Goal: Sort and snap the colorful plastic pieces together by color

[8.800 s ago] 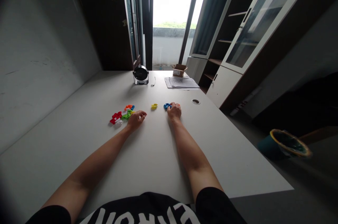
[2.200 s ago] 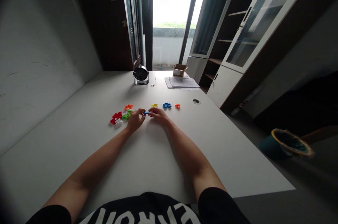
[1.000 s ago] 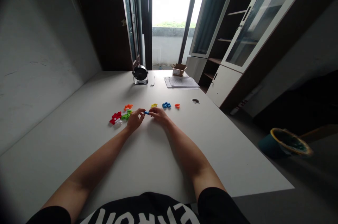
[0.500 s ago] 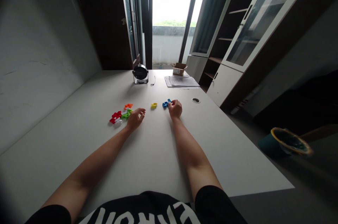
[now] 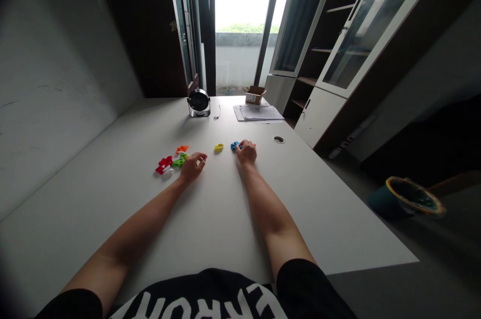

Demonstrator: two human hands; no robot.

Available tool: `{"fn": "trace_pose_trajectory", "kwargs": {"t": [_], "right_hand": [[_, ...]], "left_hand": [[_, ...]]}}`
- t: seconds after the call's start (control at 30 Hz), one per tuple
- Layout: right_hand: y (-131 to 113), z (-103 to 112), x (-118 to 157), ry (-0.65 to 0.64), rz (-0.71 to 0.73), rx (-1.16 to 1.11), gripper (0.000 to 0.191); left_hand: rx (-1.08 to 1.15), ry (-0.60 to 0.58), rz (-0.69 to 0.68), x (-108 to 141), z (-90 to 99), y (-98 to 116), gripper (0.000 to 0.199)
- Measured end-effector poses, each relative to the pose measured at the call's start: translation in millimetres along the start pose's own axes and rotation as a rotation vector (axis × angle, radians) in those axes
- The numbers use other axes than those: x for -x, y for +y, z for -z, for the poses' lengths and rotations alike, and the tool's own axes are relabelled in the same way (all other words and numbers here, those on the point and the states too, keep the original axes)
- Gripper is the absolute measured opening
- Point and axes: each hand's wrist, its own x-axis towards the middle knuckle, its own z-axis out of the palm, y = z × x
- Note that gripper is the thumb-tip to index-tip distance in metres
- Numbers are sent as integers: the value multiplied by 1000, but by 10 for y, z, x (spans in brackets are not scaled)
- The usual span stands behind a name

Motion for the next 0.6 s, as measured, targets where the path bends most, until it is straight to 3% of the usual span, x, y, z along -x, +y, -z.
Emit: {"fn": "trace_pose_trajectory", "kwargs": {"t": [0.6], "right_hand": [[43,-51,-11,-52,8,1,19]], "left_hand": [[-9,-27,25,0,19,29,17]]}}
